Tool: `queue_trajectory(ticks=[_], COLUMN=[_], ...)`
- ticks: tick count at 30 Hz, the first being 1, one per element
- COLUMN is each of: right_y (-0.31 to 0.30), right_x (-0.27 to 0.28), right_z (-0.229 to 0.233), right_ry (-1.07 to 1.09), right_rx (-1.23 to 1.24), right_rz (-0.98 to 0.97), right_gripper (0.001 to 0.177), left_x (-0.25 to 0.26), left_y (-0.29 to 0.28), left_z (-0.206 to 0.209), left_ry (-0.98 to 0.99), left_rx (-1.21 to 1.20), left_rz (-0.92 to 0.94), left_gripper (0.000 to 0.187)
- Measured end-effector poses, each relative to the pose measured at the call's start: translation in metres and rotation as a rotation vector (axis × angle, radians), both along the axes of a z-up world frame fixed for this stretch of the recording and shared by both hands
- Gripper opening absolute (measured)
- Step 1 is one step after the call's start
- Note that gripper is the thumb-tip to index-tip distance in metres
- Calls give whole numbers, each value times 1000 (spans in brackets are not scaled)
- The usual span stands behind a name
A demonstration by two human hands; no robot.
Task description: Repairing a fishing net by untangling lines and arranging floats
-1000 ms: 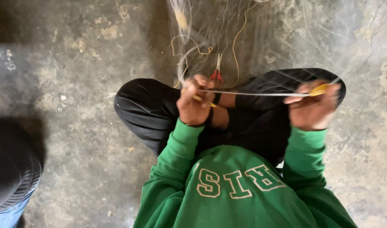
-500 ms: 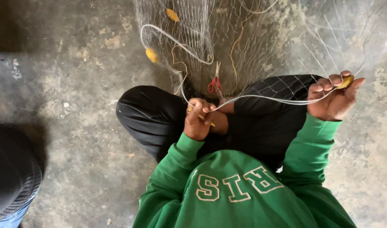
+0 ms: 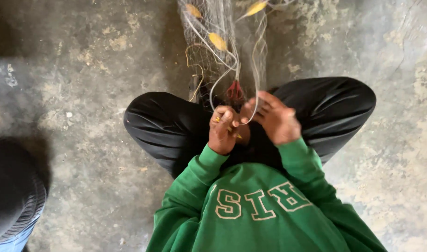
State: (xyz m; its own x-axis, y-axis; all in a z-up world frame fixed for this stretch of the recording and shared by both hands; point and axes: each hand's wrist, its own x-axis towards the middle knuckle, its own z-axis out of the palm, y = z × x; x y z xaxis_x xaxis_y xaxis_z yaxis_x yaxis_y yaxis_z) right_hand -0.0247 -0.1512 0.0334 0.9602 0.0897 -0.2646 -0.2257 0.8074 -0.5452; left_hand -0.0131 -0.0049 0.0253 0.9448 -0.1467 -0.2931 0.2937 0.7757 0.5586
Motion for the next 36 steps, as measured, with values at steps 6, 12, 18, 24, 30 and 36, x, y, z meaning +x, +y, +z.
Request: queue_trajectory(ticks=[6, 12, 18, 24, 30, 36], right_y=[0, -73, -117, -140, -137, -134], right_x=[35, 29, 14, 7, 9, 8], right_z=[34, 28, 13, 12, 9, 7], right_ry=[240, -58, -177, 9, 3, -23], right_rx=[-115, 120, 38, -95, -100, -36], right_rz=[-186, -343, -373, -525, -567, -476], right_gripper=[16, 18, 23, 13, 13, 24], left_x=[-5, 15, 18, 21, 18, 2], left_y=[-2, 28, 21, 28, 29, 19], left_z=[-2, -2, 9, 13, 8, 0], left_ry=[71, 93, 30, -26, -3, 65], left_rx=[-13, -90, -185, -242, -243, -167], left_rz=[9, 143, 185, 157, 137, 105], left_gripper=[12, 12, 10, 10, 11, 15])
